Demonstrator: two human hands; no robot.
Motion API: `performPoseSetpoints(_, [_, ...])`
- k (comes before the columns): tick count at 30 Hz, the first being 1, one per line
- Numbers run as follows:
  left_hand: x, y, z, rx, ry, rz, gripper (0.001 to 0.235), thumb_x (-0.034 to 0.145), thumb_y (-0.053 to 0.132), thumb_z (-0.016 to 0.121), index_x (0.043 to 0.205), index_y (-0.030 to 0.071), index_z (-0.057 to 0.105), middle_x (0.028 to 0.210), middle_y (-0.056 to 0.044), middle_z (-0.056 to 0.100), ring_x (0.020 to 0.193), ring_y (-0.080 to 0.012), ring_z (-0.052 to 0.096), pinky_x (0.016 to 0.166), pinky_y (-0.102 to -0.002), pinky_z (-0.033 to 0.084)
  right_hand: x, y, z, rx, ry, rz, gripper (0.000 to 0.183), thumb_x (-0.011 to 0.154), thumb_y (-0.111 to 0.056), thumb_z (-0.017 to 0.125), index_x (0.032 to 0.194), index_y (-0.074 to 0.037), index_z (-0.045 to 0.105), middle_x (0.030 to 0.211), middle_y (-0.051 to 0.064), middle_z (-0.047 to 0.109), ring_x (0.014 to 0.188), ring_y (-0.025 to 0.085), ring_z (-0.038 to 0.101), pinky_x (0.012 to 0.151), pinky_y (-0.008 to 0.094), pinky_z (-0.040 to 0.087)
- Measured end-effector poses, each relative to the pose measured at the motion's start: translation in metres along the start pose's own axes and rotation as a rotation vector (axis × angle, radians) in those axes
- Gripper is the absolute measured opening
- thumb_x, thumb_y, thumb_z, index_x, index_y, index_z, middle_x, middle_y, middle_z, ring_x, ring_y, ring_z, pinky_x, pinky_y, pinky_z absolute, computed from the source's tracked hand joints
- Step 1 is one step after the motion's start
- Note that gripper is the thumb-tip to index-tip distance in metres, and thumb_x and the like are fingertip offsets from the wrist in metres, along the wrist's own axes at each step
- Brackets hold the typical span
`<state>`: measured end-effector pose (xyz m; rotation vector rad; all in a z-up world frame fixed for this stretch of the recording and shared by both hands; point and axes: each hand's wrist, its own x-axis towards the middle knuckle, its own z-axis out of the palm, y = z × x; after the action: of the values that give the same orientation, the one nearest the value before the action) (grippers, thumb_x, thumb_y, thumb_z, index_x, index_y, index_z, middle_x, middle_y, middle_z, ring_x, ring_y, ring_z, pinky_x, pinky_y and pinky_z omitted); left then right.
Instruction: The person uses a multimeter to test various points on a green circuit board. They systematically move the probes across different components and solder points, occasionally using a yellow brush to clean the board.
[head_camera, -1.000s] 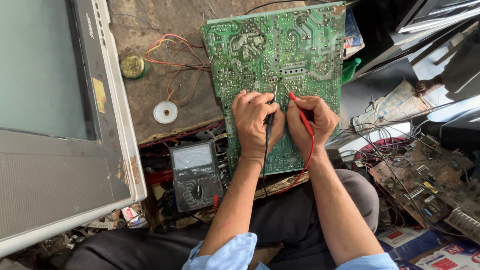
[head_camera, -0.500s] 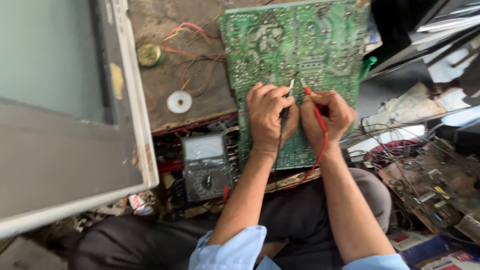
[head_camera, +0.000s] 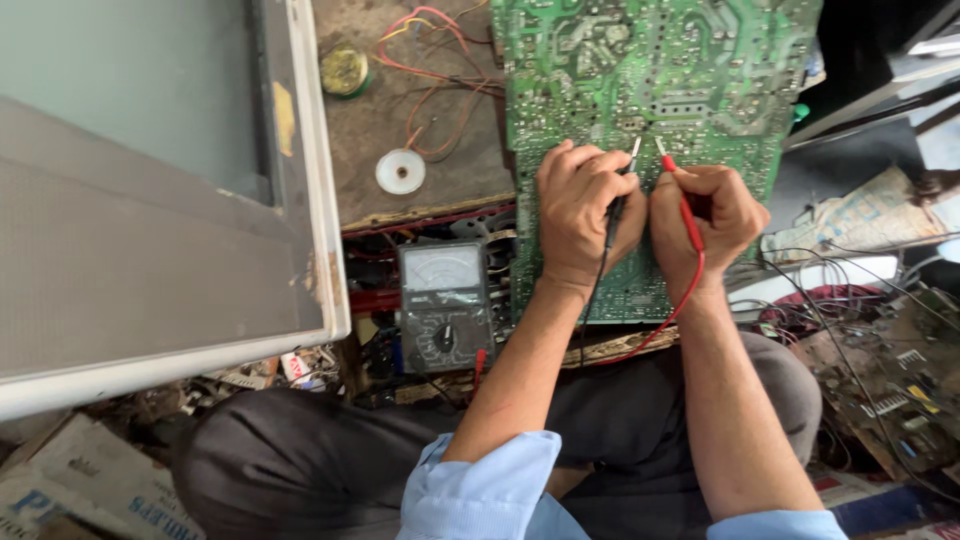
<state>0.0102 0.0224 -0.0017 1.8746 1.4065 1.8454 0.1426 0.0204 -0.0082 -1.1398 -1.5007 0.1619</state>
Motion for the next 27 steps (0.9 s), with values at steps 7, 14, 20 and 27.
performPoseSetpoints(7, [-0.0017, -0.0033, 0.0004, 0.005, -0.01, 0.012, 0.017, 0.082, 0.005, 0.078, 0.089, 0.011, 0.064, 0.108, -0.002, 0.072, 0.109, -0.0264, 0.065, 0.116, -0.051, 0.043, 0.0, -0.0042, 0.0007, -0.021, 0.014, 0.061, 0.014, 0.09, 0.009, 0.077, 0.088, 0.002, 0.064, 0.089, 0.011, 0.074, 0.072, 0.007, 0.062, 0.065, 0.023, 0.049])
performPoseSetpoints(14, [-0.0021, -0.005, 0.0015, 0.001, -0.013, 0.019, 0.017, 0.081, 0.005, 0.078, 0.089, 0.01, 0.064, 0.107, -0.003, 0.073, 0.109, -0.0269, 0.065, 0.116, -0.051, 0.042, -0.0018, -0.0054, -0.0009, -0.024, 0.007, 0.106, 0.015, 0.09, 0.007, 0.077, 0.087, 0.0, 0.064, 0.088, 0.008, 0.073, 0.069, 0.006, 0.06, 0.063, 0.022, 0.048])
performPoseSetpoints(20, [-0.002, -0.0051, 0.0008, 0.008, -0.025, 0.021, 0.018, 0.08, 0.004, 0.078, 0.088, 0.01, 0.064, 0.107, -0.003, 0.073, 0.109, -0.0274, 0.065, 0.116, -0.051, 0.043, -0.0016, -0.0053, -0.0013, -0.011, 0.018, 0.077, 0.017, 0.092, 0.006, 0.077, 0.091, -0.001, 0.062, 0.091, 0.008, 0.074, 0.073, 0.007, 0.063, 0.067, 0.023, 0.05])
performPoseSetpoints(27, [-0.0044, -0.0049, 0.0015, 0.018, -0.034, 0.006, 0.018, 0.081, 0.004, 0.079, 0.089, 0.01, 0.064, 0.108, -0.003, 0.073, 0.11, -0.0267, 0.065, 0.117, -0.052, 0.042, -0.0015, -0.0074, 0.0004, -0.012, 0.021, 0.073, 0.015, 0.095, 0.006, 0.077, 0.093, -0.001, 0.064, 0.093, 0.009, 0.075, 0.076, 0.008, 0.065, 0.069, 0.024, 0.053])
